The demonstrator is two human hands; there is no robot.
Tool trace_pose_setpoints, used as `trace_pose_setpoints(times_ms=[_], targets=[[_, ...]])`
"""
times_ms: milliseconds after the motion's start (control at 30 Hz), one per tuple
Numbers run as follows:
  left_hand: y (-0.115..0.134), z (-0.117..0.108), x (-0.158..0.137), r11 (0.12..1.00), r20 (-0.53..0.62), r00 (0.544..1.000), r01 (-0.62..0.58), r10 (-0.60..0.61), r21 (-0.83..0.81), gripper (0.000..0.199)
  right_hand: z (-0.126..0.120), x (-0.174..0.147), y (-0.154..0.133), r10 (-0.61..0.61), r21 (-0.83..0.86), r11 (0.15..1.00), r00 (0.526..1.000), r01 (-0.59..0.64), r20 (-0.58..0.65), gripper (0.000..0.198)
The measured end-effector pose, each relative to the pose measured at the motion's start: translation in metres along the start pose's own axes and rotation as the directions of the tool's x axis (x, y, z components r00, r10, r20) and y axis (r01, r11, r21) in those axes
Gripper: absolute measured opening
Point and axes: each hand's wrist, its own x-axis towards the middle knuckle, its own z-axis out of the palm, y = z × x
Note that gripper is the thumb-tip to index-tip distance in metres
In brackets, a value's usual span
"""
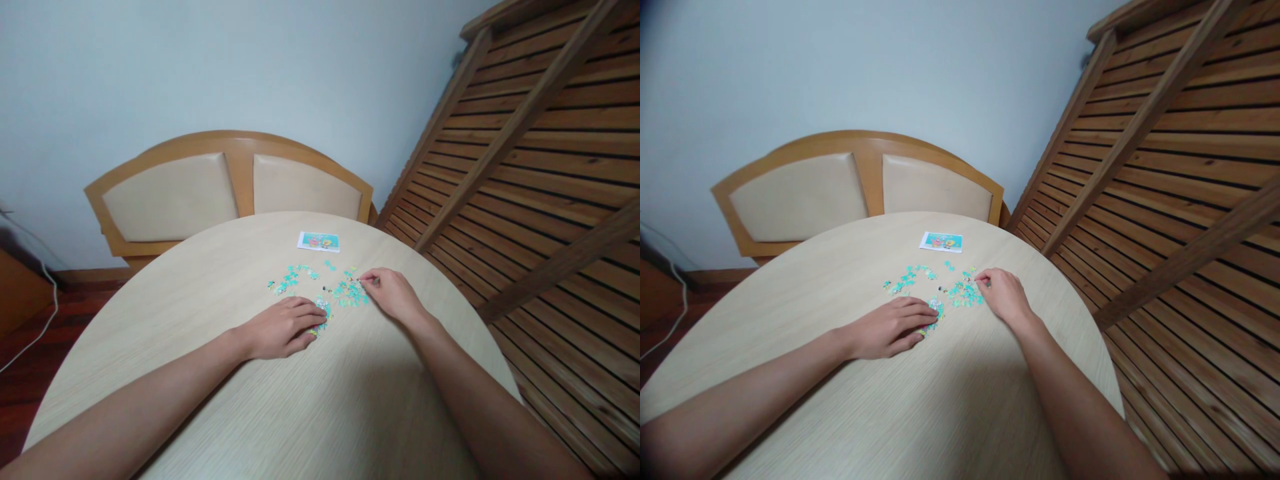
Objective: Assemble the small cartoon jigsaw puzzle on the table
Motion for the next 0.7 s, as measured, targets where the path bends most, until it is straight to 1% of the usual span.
trace_pose_setpoints(times_ms=[133,300,433,567,700], targets=[[0.002,-0.001,0.001,1.000,0.014,1.000,-0.011,0.011,0.021,0.034,0.000,0.003,0.015,0.015,-0.037,0.999,1.000,-0.016,-0.027,0.019],[0.004,-0.002,0.001,1.000,-0.003,1.000,-0.030,0.030,0.006,0.032,0.008,0.003,0.022,0.008,-0.061,0.998,1.000,-0.009,-0.019,0.022],[0.004,-0.002,0.001,1.000,0.002,1.000,-0.027,0.027,0.006,0.031,0.017,0.002,0.018,0.003,-0.083,0.997,1.000,-0.003,0.002,0.026],[0.004,-0.001,0.001,1.000,0.008,1.000,-0.015,0.015,0.003,0.031,0.026,-0.001,0.009,-0.070,-0.075,0.994,0.996,0.074,0.062,0.031],[0.004,-0.001,0.001,1.000,0.002,1.000,-0.015,0.015,-0.003,0.032,0.031,-0.003,0.003,-0.103,-0.072,0.991,0.990,0.110,0.102,0.033]])
